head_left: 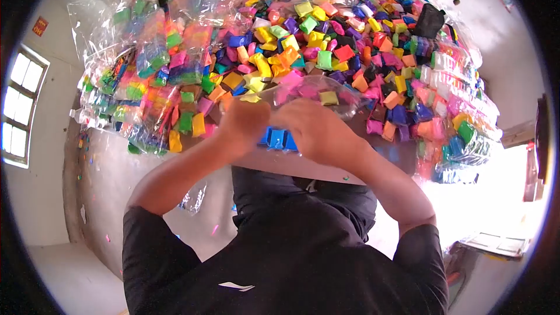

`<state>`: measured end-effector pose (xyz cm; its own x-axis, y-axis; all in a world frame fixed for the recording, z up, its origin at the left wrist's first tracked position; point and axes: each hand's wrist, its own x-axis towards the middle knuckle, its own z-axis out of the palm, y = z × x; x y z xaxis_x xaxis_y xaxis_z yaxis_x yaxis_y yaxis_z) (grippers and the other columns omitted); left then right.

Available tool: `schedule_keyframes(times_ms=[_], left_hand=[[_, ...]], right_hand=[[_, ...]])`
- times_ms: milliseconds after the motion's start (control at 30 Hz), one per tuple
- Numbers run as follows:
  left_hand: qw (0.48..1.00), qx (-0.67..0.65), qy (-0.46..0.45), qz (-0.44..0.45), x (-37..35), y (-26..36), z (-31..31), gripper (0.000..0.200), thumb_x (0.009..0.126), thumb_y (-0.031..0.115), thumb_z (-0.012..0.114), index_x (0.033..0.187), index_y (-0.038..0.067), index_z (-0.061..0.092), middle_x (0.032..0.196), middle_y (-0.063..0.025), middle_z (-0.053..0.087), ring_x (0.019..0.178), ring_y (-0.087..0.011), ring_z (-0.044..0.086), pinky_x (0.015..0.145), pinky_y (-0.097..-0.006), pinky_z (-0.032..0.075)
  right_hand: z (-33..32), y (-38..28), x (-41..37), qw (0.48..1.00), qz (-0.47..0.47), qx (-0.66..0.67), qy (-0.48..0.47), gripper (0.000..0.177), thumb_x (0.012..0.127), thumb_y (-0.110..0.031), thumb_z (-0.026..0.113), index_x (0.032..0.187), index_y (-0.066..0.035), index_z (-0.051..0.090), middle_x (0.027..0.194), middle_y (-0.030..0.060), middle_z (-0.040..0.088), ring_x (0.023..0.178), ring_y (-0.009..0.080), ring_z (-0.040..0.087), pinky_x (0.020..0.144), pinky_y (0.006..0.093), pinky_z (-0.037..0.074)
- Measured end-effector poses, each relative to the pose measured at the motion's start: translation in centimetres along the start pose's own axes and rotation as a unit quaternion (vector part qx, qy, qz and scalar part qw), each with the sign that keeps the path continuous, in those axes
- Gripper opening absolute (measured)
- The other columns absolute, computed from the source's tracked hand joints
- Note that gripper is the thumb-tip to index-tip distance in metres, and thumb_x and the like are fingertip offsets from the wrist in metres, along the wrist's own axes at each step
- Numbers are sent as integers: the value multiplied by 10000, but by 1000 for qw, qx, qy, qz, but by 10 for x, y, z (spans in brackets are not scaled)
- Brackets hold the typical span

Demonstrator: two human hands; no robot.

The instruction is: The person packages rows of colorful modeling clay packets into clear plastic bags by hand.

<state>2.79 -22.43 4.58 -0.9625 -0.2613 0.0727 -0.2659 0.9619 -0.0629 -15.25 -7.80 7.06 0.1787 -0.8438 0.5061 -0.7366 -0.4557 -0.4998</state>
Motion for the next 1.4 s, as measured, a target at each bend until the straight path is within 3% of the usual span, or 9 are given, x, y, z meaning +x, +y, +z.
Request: schedule_keyframes(times_ms=[33,100,300,500,633,800,1067,1267,1400], left_hand=[[998,-45,22,22,7,7,6,143,787,89,630,900,11,673,736,-190,685,695,-363,715,610,-499,548],[994,-91,45,47,23,17,12,164,793,115,638,924,31,687,756,-186,697,701,-388,711,653,-529,554],[987,-34,-136,82,75,13,37,150,776,125,676,892,44,723,850,-211,729,822,-398,732,742,-525,579],[961,-106,-250,56,88,19,30,208,770,135,665,921,25,754,955,-237,741,940,-413,725,818,-532,578],[974,-51,-215,58,97,12,39,198,769,114,665,906,19,772,977,-217,753,941,-385,736,810,-506,587],[988,3,-136,67,109,-5,63,158,772,96,681,868,35,790,931,-200,760,903,-360,752,774,-478,599],[986,34,-140,81,87,-6,57,139,798,129,644,797,49,758,829,-197,741,756,-360,750,666,-490,590],[990,84,-76,85,79,-3,75,121,797,167,662,801,90,756,814,-150,739,760,-325,738,708,-474,555],[984,93,-117,98,80,1,69,128,787,204,679,823,112,761,798,-113,738,776,-299,728,752,-454,512]], right_hand=[[3,9,-5,1000,3,-5,3,283,901,-208,640,1071,6,716,1036,226,711,984,399,688,915,503,537],[1,27,-13,959,225,-119,-125,276,925,-192,570,969,43,707,1029,265,725,979,405,715,858,518,559],[-1,86,-43,871,346,-145,-316,272,837,-114,589,1039,-35,753,1004,226,739,946,415,708,848,509,548],[-1,116,-61,851,325,-114,-397,277,772,-101,616,990,-93,788,990,195,743,941,395,712,837,489,553],[-2,128,-55,849,379,-122,-348,296,759,-102,636,1017,-90,781,994,207,741,966,394,708,845,495,552],[4,157,-41,887,322,-180,-277,319,765,-84,635,1056,-73,765,1022,211,743,978,416,702,870,509,552],[-8,144,-48,842,359,-238,-325,265,785,-133,633,970,0,768,1012,244,741,976,401,725,857,512,574],[-10,133,-42,821,339,-279,-364,258,815,-155,620,943,2,782,1022,227,755,967,378,745,840,511,593],[-7,133,-41,811,329,-300,-380,255,820,-157,619,948,-17,789,1034,218,757,975,370,745,849,505,594]])
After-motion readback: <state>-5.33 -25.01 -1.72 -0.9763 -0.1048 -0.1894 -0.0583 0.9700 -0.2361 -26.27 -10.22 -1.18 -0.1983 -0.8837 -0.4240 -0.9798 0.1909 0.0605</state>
